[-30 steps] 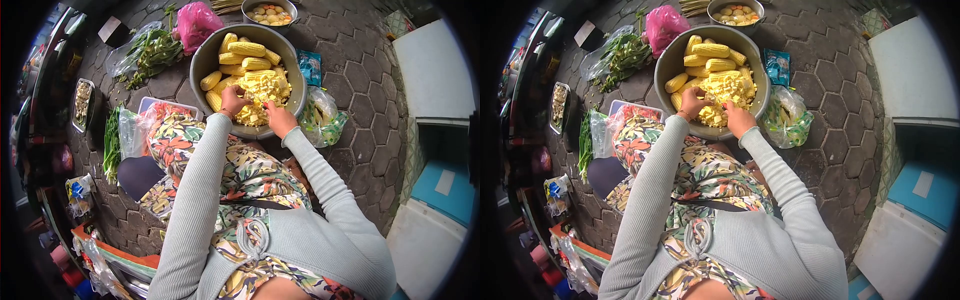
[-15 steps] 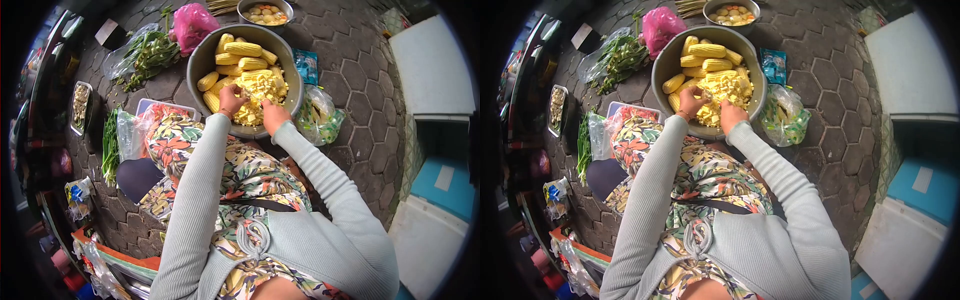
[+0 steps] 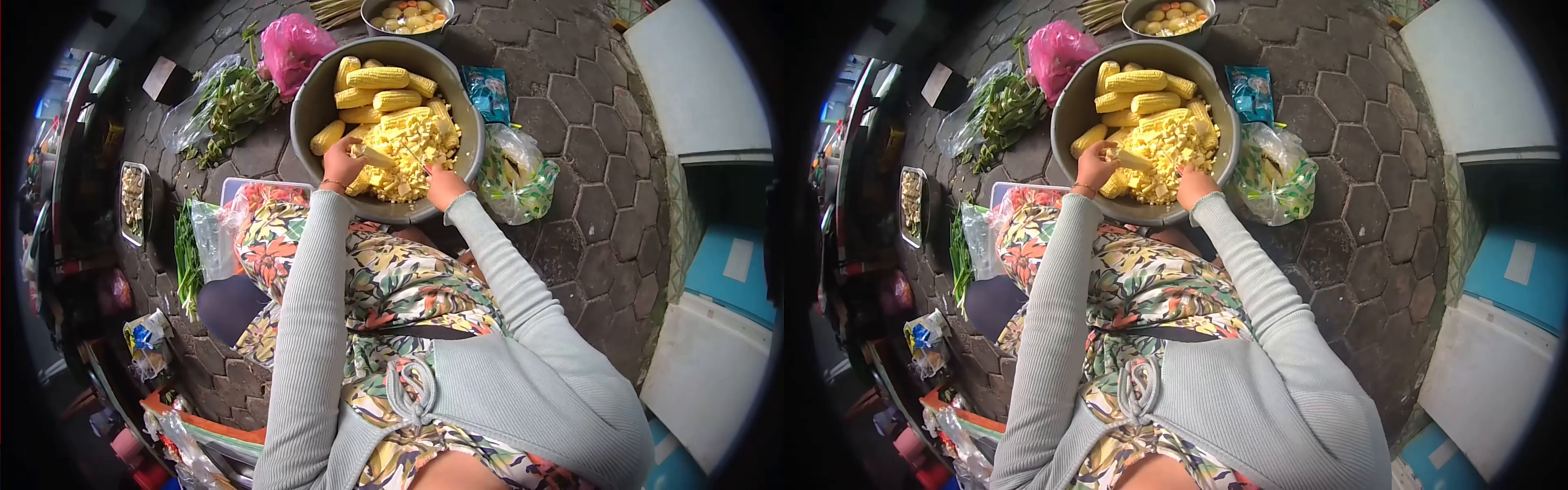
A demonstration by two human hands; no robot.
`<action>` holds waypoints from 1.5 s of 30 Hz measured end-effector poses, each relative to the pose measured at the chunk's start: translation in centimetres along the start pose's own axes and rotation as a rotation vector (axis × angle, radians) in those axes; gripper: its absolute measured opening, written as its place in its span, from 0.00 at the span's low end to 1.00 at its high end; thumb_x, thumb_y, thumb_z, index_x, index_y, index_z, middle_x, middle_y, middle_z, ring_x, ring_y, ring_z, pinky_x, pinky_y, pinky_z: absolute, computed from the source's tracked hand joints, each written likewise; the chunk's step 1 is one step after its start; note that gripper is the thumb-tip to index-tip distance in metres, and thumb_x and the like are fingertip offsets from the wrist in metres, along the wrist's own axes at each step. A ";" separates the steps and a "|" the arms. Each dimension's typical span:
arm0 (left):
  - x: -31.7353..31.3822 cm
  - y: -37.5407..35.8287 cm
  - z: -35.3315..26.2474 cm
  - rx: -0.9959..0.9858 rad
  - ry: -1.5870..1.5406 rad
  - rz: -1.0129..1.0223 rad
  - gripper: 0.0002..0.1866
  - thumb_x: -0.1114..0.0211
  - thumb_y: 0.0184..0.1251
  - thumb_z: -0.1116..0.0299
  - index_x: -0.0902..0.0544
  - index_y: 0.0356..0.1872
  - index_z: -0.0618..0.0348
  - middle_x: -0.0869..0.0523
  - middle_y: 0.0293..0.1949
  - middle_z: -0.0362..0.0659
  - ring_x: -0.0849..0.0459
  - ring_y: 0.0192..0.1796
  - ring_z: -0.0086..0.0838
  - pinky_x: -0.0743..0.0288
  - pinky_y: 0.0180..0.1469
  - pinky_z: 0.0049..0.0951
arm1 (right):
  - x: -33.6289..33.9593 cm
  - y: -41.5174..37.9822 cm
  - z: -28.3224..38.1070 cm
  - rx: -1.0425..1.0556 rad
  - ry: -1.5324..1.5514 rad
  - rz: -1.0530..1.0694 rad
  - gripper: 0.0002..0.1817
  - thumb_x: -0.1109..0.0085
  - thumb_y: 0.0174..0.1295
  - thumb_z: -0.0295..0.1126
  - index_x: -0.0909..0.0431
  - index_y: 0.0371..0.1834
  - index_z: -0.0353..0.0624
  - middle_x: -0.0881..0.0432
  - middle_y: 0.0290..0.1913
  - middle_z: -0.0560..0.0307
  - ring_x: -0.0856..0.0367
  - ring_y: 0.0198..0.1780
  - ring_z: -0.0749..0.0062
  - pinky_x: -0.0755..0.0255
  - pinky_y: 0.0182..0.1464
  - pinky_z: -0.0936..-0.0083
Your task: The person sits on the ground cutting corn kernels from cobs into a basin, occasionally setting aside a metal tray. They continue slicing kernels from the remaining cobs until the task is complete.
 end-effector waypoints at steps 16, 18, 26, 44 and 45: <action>-0.9 -0.8 2.9 0.198 0.010 -0.033 0.22 0.25 0.26 0.60 0.21 0.21 0.67 0.20 0.22 0.49 0.21 0.25 0.32 0.27 0.33 0.28 | -1.8 0.1 5.3 0.012 -0.070 -0.045 0.12 0.64 0.61 0.32 0.33 0.41 0.38 0.20 0.32 0.46 0.21 0.38 0.58 0.28 0.41 0.66; -0.7 -0.9 3.3 0.250 0.000 -0.064 0.21 0.26 0.26 0.61 0.22 0.20 0.67 0.20 0.21 0.50 0.21 0.24 0.33 0.28 0.32 0.28 | -2.0 0.8 5.5 0.006 -0.085 -0.028 0.12 0.63 0.61 0.31 0.32 0.41 0.38 0.20 0.34 0.46 0.21 0.39 0.59 0.28 0.42 0.68; 0.5 -1.9 -1.2 0.083 0.136 -0.128 0.20 0.26 0.29 0.62 0.23 0.21 0.66 0.21 0.19 0.45 0.22 0.22 0.28 0.28 0.28 0.26 | -0.9 0.1 4.8 0.008 -0.201 0.029 0.13 0.63 0.60 0.31 0.31 0.43 0.40 0.21 0.38 0.48 0.22 0.44 0.60 0.29 0.44 0.68; -0.4 -2.5 4.3 0.566 -0.268 -0.092 0.13 0.32 0.39 0.71 0.24 0.24 0.70 0.20 0.24 0.47 0.19 0.23 0.31 0.23 0.20 0.25 | -3.2 5.1 1.9 -0.021 -0.232 0.073 0.15 0.66 0.61 0.32 0.31 0.44 0.38 0.23 0.41 0.44 0.23 0.44 0.57 0.30 0.45 0.65; 0.1 -2.7 4.7 0.600 -0.315 -0.138 0.16 0.33 0.39 0.68 0.24 0.26 0.72 0.20 0.26 0.49 0.18 0.22 0.30 0.23 0.21 0.24 | -2.7 4.8 2.0 -0.007 -0.248 0.070 0.15 0.64 0.59 0.32 0.31 0.44 0.37 0.22 0.41 0.43 0.23 0.44 0.56 0.30 0.45 0.65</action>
Point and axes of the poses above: each hand's wrist, its own y-axis towards the middle knuckle, its own x-axis out of the back of the hand, z = x × y, the point moved 8 cm from there along y, towards the middle knuckle
